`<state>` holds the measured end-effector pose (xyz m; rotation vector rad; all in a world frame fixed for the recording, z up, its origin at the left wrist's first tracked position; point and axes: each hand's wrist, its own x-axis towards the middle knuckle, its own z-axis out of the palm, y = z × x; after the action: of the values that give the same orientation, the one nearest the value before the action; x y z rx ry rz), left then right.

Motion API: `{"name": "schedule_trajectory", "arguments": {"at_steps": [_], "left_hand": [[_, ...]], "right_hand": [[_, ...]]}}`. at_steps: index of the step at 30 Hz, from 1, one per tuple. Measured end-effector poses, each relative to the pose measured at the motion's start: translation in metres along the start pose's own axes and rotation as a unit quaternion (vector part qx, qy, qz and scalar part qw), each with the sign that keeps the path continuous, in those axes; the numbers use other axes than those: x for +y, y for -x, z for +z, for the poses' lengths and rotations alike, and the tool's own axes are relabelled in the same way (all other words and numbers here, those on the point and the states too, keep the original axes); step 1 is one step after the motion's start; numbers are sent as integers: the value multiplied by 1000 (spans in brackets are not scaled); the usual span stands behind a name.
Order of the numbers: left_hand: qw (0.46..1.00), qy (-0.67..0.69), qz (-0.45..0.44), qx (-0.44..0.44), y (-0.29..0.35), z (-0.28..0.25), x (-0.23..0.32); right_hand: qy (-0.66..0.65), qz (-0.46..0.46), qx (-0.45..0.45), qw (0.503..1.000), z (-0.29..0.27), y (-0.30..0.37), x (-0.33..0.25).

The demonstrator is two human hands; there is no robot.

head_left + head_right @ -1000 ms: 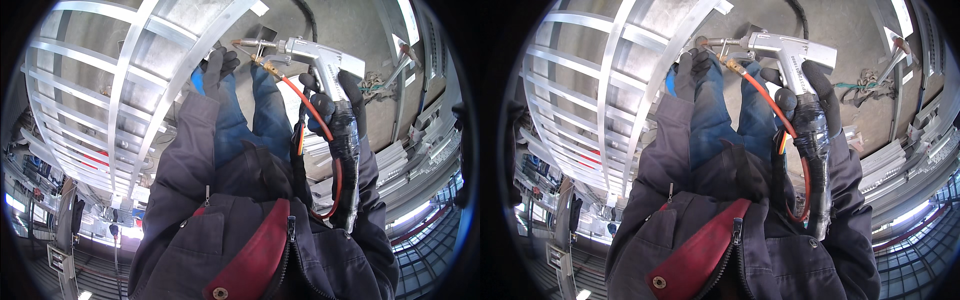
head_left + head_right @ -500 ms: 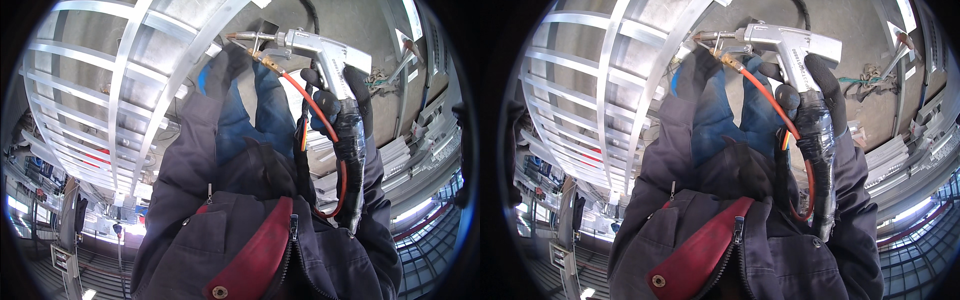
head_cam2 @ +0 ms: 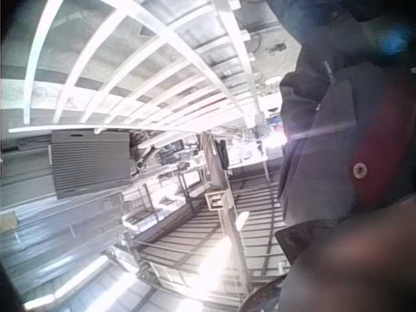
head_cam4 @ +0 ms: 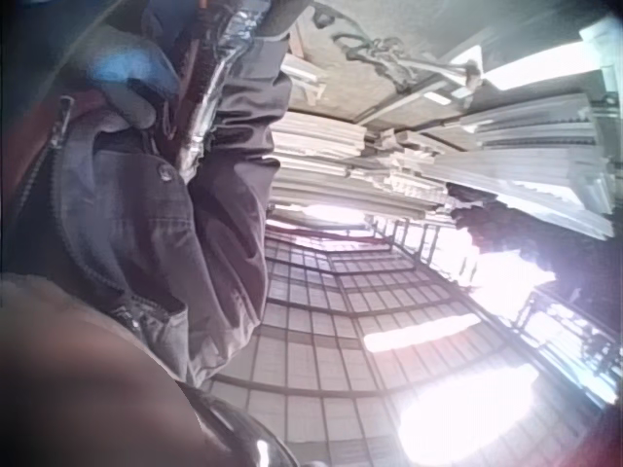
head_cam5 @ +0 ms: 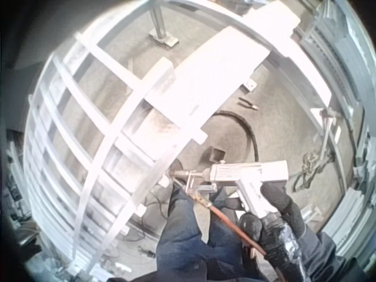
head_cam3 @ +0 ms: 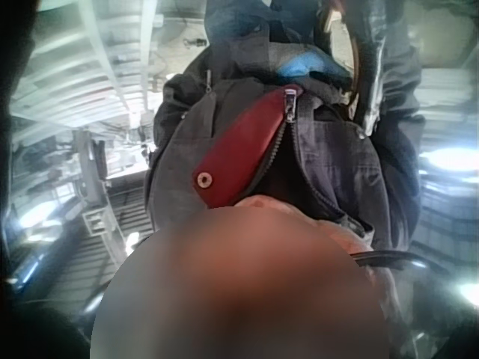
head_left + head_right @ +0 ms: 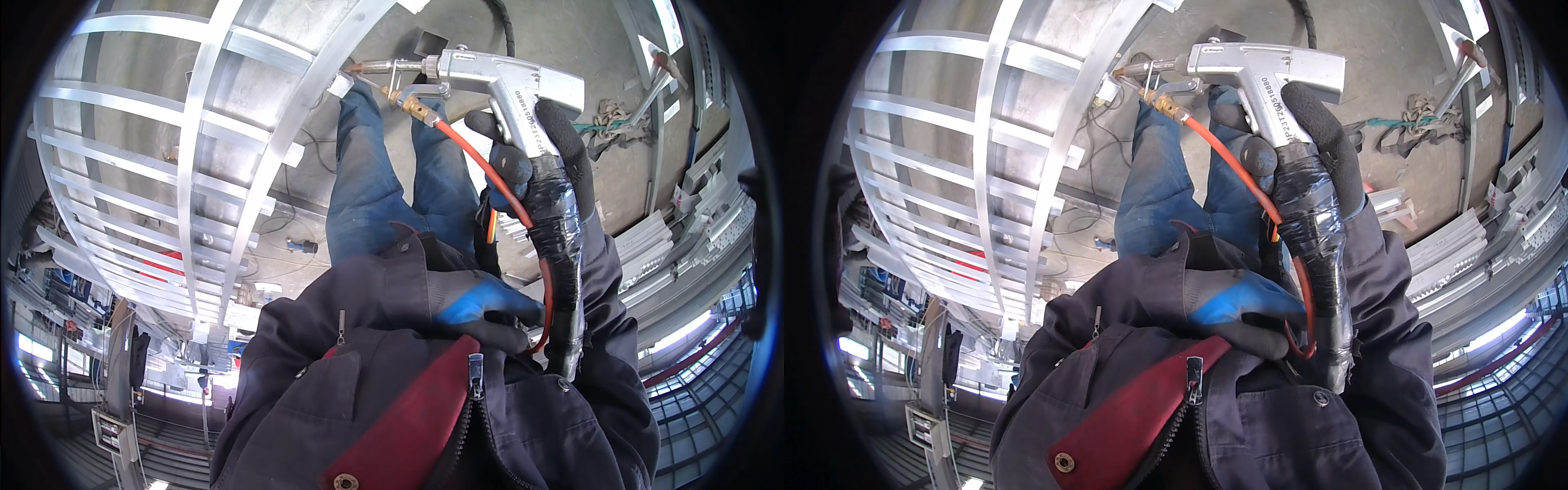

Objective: The person welds a metal frame using a handheld welding gun, moving along the frame to join sections. The person also uses a handheld grinder to smooth or clean the frame surface. The work occurs in a workshop with stacked metal parts and tools on the floor.

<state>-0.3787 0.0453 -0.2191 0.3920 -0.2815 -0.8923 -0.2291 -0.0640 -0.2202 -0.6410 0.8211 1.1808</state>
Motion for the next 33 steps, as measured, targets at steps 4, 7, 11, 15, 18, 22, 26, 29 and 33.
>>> {"name": "schedule_trajectory", "arguments": {"at_steps": [4, 7, 11, 15, 18, 22, 26, 29, 33], "left_hand": [[997, 5, 74, 0, -15, 13, 5], [997, 43, 59, -10, -16, 17, 3], [996, 29, 83, -10, -16, 16, 1], [997, 38, 67, -12, -19, 17, 0], [996, 67, 52, -9, -19, 19, 0], [996, 67, 53, -15, -19, 18, 0], [997, 16, 80, -16, -17, 15, 2], [993, 28, 115, -4, -16, 15, 2], [993, 33, 109, -8, -15, 15, 2]], "right_hand": [[-7, -13, 1, 1000, -2, 0, 2], [-12, -20, 2, 1000, -3, 0, 2], [-17, -25, -3, 1000, -4, -1, 1], [-21, -24, -13, 999, -4, -1, 1], [-23, -25, -14, 999, -3, -2, 2], [-23, -24, -18, 999, -2, -4, 2], [-23, -23, -20, 999, -1, -7, 2], [-25, -23, -20, 999, -1, -8, 3], [-28, -22, -22, 999, 1, -10, 4]]}}
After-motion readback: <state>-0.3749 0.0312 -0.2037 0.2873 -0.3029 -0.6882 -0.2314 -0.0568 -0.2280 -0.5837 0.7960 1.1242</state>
